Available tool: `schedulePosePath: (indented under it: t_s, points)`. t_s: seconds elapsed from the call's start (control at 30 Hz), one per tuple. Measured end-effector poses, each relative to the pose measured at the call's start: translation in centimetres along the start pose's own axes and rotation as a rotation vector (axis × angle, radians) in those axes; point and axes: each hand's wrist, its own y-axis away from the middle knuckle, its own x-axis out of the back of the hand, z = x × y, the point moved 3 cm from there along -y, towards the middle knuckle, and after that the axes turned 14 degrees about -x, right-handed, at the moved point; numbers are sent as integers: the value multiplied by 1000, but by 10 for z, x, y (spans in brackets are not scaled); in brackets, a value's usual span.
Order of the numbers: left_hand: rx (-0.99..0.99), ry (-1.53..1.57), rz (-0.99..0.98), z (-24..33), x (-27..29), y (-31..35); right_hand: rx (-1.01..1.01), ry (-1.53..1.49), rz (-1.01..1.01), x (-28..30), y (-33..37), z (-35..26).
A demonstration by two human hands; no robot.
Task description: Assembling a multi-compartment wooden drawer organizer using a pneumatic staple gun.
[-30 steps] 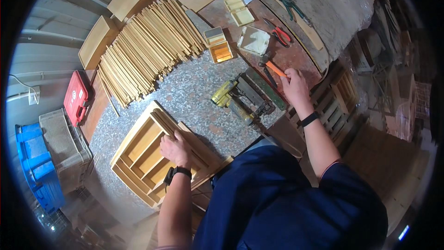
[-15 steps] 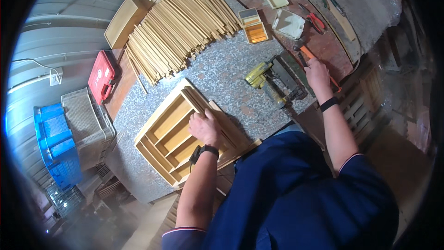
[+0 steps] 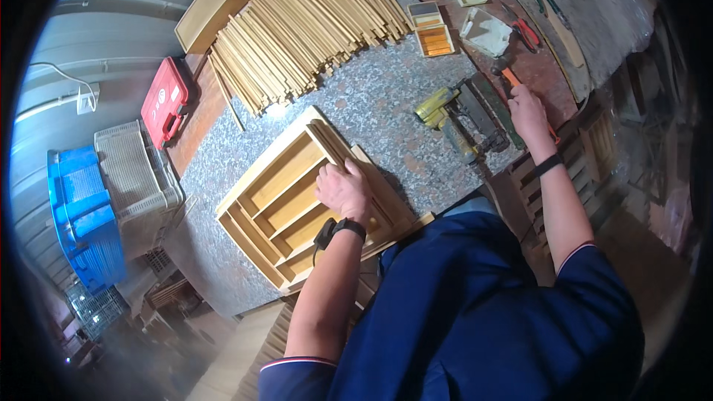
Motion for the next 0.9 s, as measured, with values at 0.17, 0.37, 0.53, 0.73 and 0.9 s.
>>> schedulePosePath:
  t_s: [0.17,0.37,0.53,0.73,0.9]
  points:
    - [-60,-13,14,-5,2,1,238,-274,-67,6,61,-79]
    - [-464,296,-143,-54,-6,1,468,-382,-460,-75,150,-243]
    - [-599,454,-300,-47,25,-10,530,-382,-412,-110,162,-285]
    - [-520,361,-204,-41,19,-8,462,-387,-383,-117,160,-286]
    - [-483,361,-144,-34,36,4,429,-382,-383,-105,163,-274]
